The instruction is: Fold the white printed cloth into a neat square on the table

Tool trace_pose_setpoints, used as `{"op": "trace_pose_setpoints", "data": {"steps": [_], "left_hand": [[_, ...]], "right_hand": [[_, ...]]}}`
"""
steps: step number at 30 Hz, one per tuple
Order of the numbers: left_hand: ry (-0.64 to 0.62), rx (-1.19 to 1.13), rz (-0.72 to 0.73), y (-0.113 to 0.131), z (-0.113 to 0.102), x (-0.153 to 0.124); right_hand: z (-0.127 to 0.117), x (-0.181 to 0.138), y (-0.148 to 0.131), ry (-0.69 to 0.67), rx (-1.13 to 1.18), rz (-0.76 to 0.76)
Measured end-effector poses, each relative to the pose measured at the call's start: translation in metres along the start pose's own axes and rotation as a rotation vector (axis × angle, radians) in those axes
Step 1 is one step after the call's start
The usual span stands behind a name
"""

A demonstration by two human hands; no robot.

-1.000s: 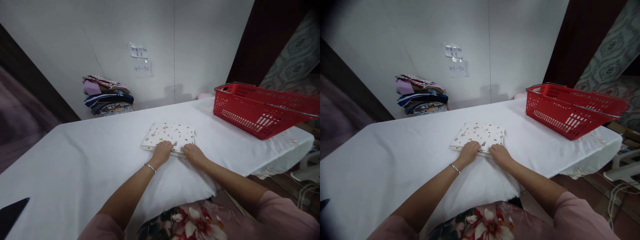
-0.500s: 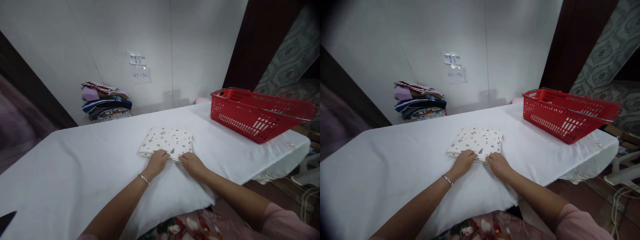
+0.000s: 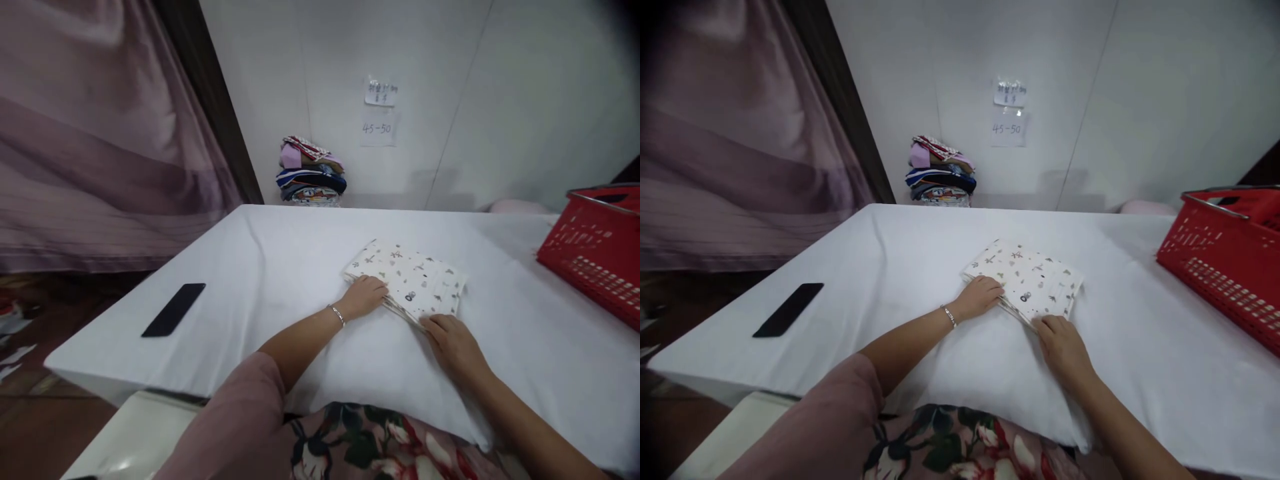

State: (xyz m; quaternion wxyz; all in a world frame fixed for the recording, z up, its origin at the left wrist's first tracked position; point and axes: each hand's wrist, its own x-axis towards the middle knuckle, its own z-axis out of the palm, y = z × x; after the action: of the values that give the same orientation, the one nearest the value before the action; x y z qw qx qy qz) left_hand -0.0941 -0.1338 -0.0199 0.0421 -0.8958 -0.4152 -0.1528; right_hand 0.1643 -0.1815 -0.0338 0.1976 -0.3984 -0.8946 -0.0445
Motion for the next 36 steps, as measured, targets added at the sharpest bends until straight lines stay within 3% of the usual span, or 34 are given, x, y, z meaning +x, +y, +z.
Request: {"op": "trace_pose_setpoints", "data": {"steps": [8,11,14,17,21,26,31,34,36], "left_hand": [[0.055,-0.076,-0.127,-0.051,0.0,-0.024],[0.123,-0.069,-0.314,-0.068,-0.007,-0.031],[0.2,-0.05,-0.455,-0.065,-0.016,-0.024],[0.214,-0.101,-0.308,-0.045,-0.018,-0.009],[0.109,-0.205,-0.04,-0.019,-0.007,0.004],[0.001,-0.255,-0.03,-0.019,0.003,0.002],[0.027,-0.192,-0.008,-0.02,0.005,-0.004],[0.065,-0.143,-0.007,-0.018,0.005,-0.009],[0.082,-0.145,-0.001,-0.018,0.002,-0.01]], "right_hand": [[-0.013,0.007,-0.002,-0.067,0.018,0.014],[-0.014,0.007,-0.003,-0.073,0.015,0.017],[-0.014,0.009,-0.004,-0.074,0.006,0.015],[-0.014,0.011,-0.003,-0.065,0.001,-0.006],[-0.012,0.012,-0.001,-0.073,-0.008,-0.008],[-0.02,0.014,0.0,-0.121,0.017,0.016],[-0.029,0.04,-0.003,-0.091,0.11,0.04],[-0.017,0.052,-0.006,-0.071,0.153,-0.013],[-0.003,0.054,-0.008,-0.16,0.137,-0.081]]}}
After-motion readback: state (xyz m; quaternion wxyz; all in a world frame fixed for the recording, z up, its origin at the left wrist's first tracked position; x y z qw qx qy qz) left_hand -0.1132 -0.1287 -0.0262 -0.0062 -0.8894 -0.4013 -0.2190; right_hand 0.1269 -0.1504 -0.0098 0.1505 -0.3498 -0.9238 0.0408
